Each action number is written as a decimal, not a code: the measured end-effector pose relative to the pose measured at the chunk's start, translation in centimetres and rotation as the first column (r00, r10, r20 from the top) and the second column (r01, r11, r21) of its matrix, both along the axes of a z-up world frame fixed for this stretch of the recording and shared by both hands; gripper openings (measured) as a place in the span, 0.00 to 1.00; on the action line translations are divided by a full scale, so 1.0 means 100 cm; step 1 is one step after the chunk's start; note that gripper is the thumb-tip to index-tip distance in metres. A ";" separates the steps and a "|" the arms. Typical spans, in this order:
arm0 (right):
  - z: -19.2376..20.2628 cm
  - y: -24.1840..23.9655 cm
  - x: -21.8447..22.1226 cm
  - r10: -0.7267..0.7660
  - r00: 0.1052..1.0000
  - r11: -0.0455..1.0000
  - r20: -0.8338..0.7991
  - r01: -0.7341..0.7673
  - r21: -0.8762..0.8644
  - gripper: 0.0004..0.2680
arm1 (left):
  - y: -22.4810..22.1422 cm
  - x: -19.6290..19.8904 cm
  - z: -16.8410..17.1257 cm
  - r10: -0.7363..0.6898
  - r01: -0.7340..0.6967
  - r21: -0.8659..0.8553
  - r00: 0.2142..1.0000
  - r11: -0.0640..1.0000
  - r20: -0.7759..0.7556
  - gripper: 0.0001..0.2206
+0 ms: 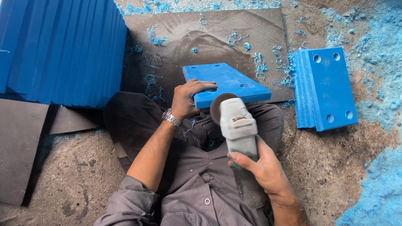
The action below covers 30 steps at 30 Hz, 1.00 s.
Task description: Using an angle grinder and manual deburring tool to finish the edges of blue plastic rectangular blocks.
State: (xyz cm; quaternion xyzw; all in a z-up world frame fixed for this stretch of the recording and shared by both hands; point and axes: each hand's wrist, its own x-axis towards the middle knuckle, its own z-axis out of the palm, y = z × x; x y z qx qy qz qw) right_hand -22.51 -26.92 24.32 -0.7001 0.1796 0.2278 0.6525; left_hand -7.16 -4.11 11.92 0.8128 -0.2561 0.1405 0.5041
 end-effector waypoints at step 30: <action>-0.076 -0.138 -0.023 -0.602 0.741 0.796 0.296 0.528 0.297 0.22 | -0.023 0.051 0.013 0.100 -0.156 0.298 0.975 0.942 0.196 0.22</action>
